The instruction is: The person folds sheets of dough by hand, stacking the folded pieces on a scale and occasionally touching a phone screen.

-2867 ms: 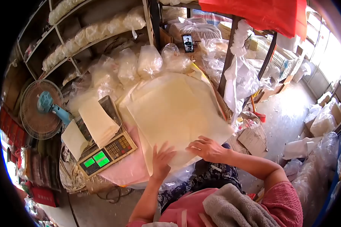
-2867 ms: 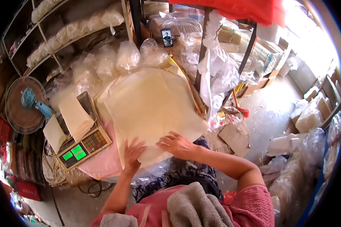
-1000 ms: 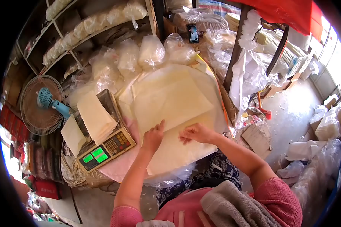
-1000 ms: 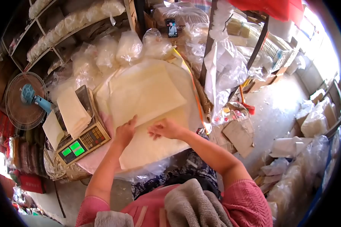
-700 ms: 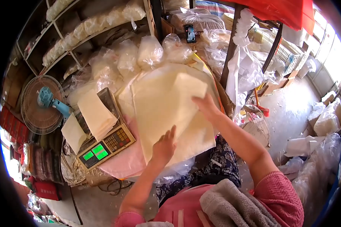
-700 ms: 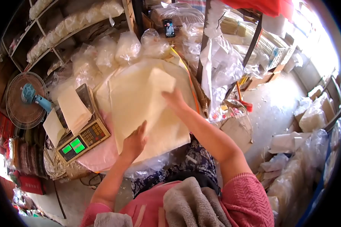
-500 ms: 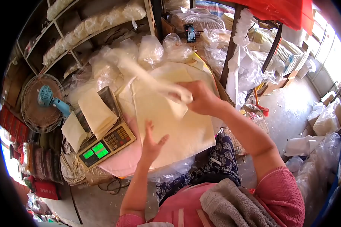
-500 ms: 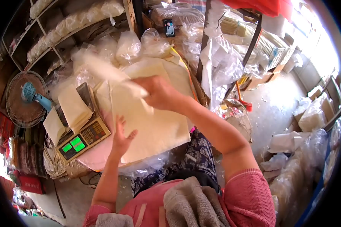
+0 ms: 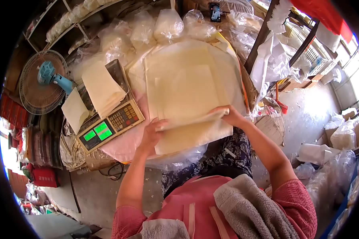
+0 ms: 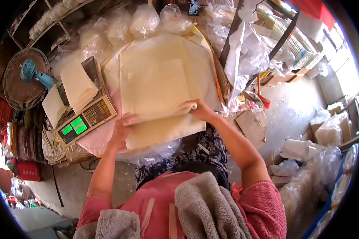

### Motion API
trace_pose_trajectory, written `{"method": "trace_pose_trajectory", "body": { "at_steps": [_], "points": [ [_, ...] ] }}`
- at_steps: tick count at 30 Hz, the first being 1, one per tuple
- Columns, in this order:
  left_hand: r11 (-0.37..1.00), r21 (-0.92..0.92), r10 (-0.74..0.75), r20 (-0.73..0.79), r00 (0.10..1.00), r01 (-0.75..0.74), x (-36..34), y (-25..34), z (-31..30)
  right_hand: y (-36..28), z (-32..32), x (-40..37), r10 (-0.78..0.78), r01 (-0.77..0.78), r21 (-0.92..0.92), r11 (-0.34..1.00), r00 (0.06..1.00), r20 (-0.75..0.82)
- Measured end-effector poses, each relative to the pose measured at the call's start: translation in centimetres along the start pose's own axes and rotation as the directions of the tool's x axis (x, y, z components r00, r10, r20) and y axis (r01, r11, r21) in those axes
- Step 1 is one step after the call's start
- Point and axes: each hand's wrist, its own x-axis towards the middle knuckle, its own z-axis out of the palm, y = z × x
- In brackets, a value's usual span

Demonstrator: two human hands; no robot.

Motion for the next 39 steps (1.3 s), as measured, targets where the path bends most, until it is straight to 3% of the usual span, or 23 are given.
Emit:
{"method": "trace_pose_trajectory", "body": {
  "at_steps": [1, 2, 5, 8, 9, 11, 14, 17, 20, 23, 26, 27, 30, 32, 33, 34, 35, 36, 39],
  "points": [
    [0.937, -0.22, -0.279, -0.011, 0.96, 0.27, 0.3, 0.4, 0.5, 0.4, 0.3, 0.8, 0.152, -0.145, 0.087, 0.986, 0.986, -0.071],
    [0.961, -0.092, -0.266, -0.045, 0.963, 0.261, 0.7, 0.8, 0.4, 0.7, 0.5, 1.6, 0.304, -0.278, 0.184, 0.943, 0.944, -0.128],
    [0.983, -0.183, -0.071, -0.287, 0.955, 0.018, 3.0, -1.7, 2.1, -1.7, 0.5, 3.3, 0.351, -0.317, 0.167, 0.933, 0.905, -0.241],
    [0.96, 0.075, -0.212, -0.431, 0.877, 0.269, 4.0, 1.1, 2.6, 0.6, 0.8, 4.6, 0.307, -0.317, 0.016, 0.948, 0.904, -0.299],
    [0.925, 0.34, -0.004, -0.435, 0.9, 0.169, 4.2, 0.6, 2.7, 0.7, 0.8, 4.8, 0.315, -0.336, -0.012, 0.942, 0.895, -0.317],
    [0.626, 0.779, 0.379, -0.276, 0.883, -0.025, 4.4, -0.7, 3.2, 0.8, 0.8, 5.2, 0.33, -0.375, -0.067, 0.925, 0.875, -0.354],
    [0.56, 0.802, 0.351, -0.005, 0.936, -0.206, 4.3, 0.4, 4.4, 1.4, 0.7, 5.9, 0.323, -0.401, -0.165, 0.901, 0.875, -0.36],
    [0.623, 0.771, 0.108, 0.078, 0.991, -0.128, 4.2, 1.0, 4.4, 0.3, 0.4, 6.0, 0.386, -0.465, -0.218, 0.858, 0.864, -0.324],
    [0.59, 0.782, 0.196, 0.099, 0.975, -0.199, 4.8, 0.1, 4.0, -3.3, 1.3, 5.3, -0.018, -0.23, -0.53, 0.816, 0.907, -0.421],
    [0.558, 0.791, 0.223, 0.149, 0.963, -0.252, 5.6, -0.3, 3.4, -5.2, 1.0, 4.7, -0.16, 0.036, -0.811, 0.583, 0.985, -0.072],
    [0.521, 0.802, 0.179, 0.233, 0.956, -0.293, 6.3, 0.0, 2.2, -4.6, -0.3, 4.5, 0.154, 0.018, -0.843, 0.538, 0.981, 0.12],
    [0.508, 0.806, 0.157, 0.261, 0.952, -0.304, 6.8, 0.2, 1.6, -4.3, -0.9, 4.5, 0.127, 0.058, -0.828, 0.557, 0.98, 0.154],
    [0.665, 0.655, 0.202, 0.306, 0.931, -0.359, 7.2, 0.2, -0.4, -3.2, -2.8, 4.0, -0.004, 0.211, -0.763, 0.611, 0.965, 0.263],
    [0.761, 0.613, -0.01, 0.338, 0.941, -0.212, 5.9, 3.9, -1.8, -2.2, -3.7, 2.8, -0.146, 0.337, -0.684, 0.647, 0.935, 0.322],
    [0.796, 0.592, -0.121, 0.361, 0.925, -0.126, 5.0, 4.8, -2.1, -2.0, -3.7, 1.8, -0.088, 0.245, -0.581, 0.776, 0.954, 0.286],
    [0.844, 0.5, 0.0, 0.361, 0.933, -0.193, 4.3, 4.0, -2.4, -2.1, -3.8, 0.9, -0.02, 0.141, -0.462, 0.876, 0.967, 0.256],
    [0.923, 0.37, -0.011, 0.301, 0.953, -0.106, 3.6, 3.8, -2.5, -2.0, -3.6, 0.2, 0.052, 0.029, -0.332, 0.943, 0.971, 0.232],
    [0.973, 0.227, -0.028, 0.239, 0.971, -0.028, 3.2, 4.5, -3.0, -1.5, -2.6, -0.4, -0.054, 0.057, -0.338, 0.939, 0.998, 0.02],
    [0.968, -0.216, -0.123, 0.04, 0.992, 0.129, 4.3, 2.4, -2.9, -1.9, -2.3, 0.7, 0.342, -0.376, -0.254, 0.891, 0.924, -0.169]
  ]
}}
